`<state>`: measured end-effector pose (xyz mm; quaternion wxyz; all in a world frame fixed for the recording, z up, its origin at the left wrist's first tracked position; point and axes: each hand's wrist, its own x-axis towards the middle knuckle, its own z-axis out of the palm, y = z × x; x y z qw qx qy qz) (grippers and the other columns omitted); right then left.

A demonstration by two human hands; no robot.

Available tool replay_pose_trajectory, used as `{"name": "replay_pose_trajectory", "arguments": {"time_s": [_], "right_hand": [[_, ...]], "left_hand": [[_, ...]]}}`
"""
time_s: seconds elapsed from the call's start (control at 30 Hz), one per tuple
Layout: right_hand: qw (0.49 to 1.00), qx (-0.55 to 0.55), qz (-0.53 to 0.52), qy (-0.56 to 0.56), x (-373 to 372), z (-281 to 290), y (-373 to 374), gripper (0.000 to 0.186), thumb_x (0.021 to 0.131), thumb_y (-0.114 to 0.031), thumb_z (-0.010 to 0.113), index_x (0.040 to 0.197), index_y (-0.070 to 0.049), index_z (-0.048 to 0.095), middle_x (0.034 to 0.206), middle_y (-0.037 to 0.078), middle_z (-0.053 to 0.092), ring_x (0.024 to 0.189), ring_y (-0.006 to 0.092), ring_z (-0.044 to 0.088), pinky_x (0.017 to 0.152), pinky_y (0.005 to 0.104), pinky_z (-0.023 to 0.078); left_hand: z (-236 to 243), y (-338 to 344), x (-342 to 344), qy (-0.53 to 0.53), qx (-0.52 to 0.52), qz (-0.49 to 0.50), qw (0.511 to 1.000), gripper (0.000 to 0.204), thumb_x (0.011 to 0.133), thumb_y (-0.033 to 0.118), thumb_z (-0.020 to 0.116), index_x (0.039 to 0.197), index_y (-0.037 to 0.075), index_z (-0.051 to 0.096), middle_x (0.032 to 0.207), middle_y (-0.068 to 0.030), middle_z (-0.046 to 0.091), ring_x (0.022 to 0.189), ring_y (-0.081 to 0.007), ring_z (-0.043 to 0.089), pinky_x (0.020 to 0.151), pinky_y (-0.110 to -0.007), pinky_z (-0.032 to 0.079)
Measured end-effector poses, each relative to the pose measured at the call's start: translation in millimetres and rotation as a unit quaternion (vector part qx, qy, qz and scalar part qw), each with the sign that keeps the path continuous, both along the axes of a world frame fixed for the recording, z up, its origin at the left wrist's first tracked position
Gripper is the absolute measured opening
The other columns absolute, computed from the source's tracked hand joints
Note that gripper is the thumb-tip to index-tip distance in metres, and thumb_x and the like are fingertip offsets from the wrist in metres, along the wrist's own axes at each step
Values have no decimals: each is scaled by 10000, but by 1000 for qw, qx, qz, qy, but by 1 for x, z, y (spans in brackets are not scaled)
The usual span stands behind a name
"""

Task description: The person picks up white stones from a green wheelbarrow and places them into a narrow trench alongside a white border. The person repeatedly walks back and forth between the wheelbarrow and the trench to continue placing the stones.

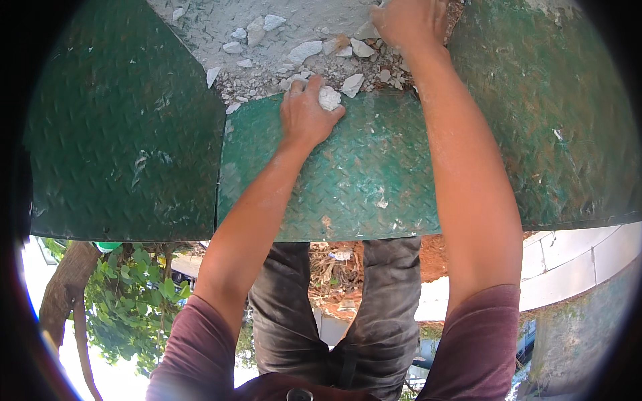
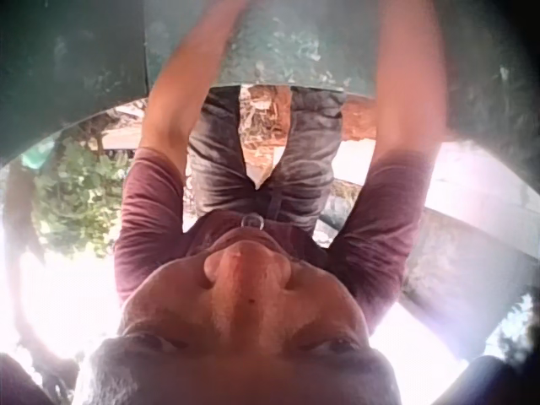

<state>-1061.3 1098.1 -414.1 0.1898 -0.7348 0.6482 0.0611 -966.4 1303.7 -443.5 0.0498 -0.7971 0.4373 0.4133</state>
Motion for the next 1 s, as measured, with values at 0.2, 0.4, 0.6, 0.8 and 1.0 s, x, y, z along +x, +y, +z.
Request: {"name": "replay_pose_trajectory", "arguments": {"time_s": [0.2,0.4,0.6,0.8,1.0], "right_hand": [[998,51,-4,-47,-20,-41,12,803,710,-214,849,1433,-153,505,1492,315,341,1295,496,468,1082,526,427],[958,257,15,-128,-36,-18,36,627,768,-187,791,1345,-139,550,1308,211,510,1176,435,562,946,511,488],[948,294,111,-56,-48,-19,107,664,780,-294,830,1374,-207,544,1351,177,496,1185,428,575,962,510,535],[967,246,59,31,-19,-16,127,649,780,-295,832,1368,-231,565,1406,166,453,1181,458,563,940,504,548],[938,331,74,74,-11,-28,112,528,744,-243,839,1241,-163,676,1407,199,441,1115,457,625,913,476,573]], "left_hand": [[16,11,5,70,-37,32,996,671,695,333,845,1261,81,587,1080,-209,644,1086,-402,599,929,-500,478],[34,21,16,93,-38,26,995,613,699,258,837,1233,88,589,1103,-186,654,1049,-399,621,905,-506,487],[26,23,19,79,-88,83,990,589,699,237,853,1208,74,604,1146,-188,648,1064,-434,614,894,-503,503],[3,9,32,4,-57,122,991,672,764,331,775,1380,144,582,1265,-227,599,1118,-426,630,957,-479,509],[8,-22,10,-24,129,105,986,785,774,407,778,1478,204,498,1473,-294,371,1223,-508,543,1003,-505,496]]}}
